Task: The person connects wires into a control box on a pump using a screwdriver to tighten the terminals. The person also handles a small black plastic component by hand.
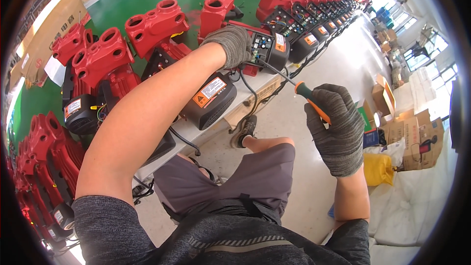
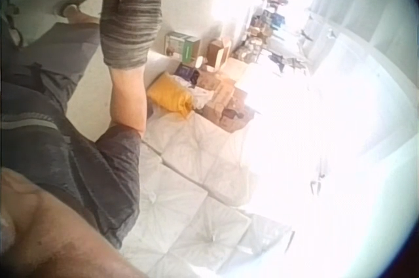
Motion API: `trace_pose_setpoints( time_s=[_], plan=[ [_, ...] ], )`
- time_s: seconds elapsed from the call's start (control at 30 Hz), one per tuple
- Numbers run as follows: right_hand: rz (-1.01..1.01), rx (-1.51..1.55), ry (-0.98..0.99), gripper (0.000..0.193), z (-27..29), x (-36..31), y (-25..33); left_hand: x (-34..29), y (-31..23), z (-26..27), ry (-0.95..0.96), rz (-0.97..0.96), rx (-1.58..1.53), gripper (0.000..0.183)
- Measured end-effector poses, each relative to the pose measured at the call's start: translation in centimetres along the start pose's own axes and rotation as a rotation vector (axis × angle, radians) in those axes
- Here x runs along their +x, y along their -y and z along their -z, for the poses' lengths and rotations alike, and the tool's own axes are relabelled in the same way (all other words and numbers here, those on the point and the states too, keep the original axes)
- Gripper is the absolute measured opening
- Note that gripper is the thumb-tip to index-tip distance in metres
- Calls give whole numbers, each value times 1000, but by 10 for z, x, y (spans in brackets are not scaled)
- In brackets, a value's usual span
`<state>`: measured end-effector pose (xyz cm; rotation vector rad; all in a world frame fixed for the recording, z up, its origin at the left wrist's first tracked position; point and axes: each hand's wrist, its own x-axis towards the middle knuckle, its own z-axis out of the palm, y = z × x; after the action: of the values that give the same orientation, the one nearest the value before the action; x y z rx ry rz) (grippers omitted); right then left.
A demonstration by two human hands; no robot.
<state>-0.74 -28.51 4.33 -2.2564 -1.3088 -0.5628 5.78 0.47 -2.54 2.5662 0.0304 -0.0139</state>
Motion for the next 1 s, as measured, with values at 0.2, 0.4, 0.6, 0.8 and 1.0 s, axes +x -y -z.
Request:
trace_pose_setpoints(
  time_s=[0.2, 0.4, 0.6, 0.8, 1.0],
  plan=[
    [-15, -6, 16, 31, -2, 0, 1, 0, -1, 0, -21, -2, 72, 17],
    [-25, -22, 22, 32, -2, 1, 5, 2, 1, 0, -8, -10, 94, 17],
    [27, -101, 74, 39, 0, 10, 18, 1, 1, 1, 21, -28, 49, 16],
    [332, -302, 383, 27, 16, 38, 34, 4, 0, -2, -30, -32, 154, 16],
    [476, -328, 507, 29, 16, 65, 46, 6, 4, 0, -6, -35, 163, 30]
  ],
)
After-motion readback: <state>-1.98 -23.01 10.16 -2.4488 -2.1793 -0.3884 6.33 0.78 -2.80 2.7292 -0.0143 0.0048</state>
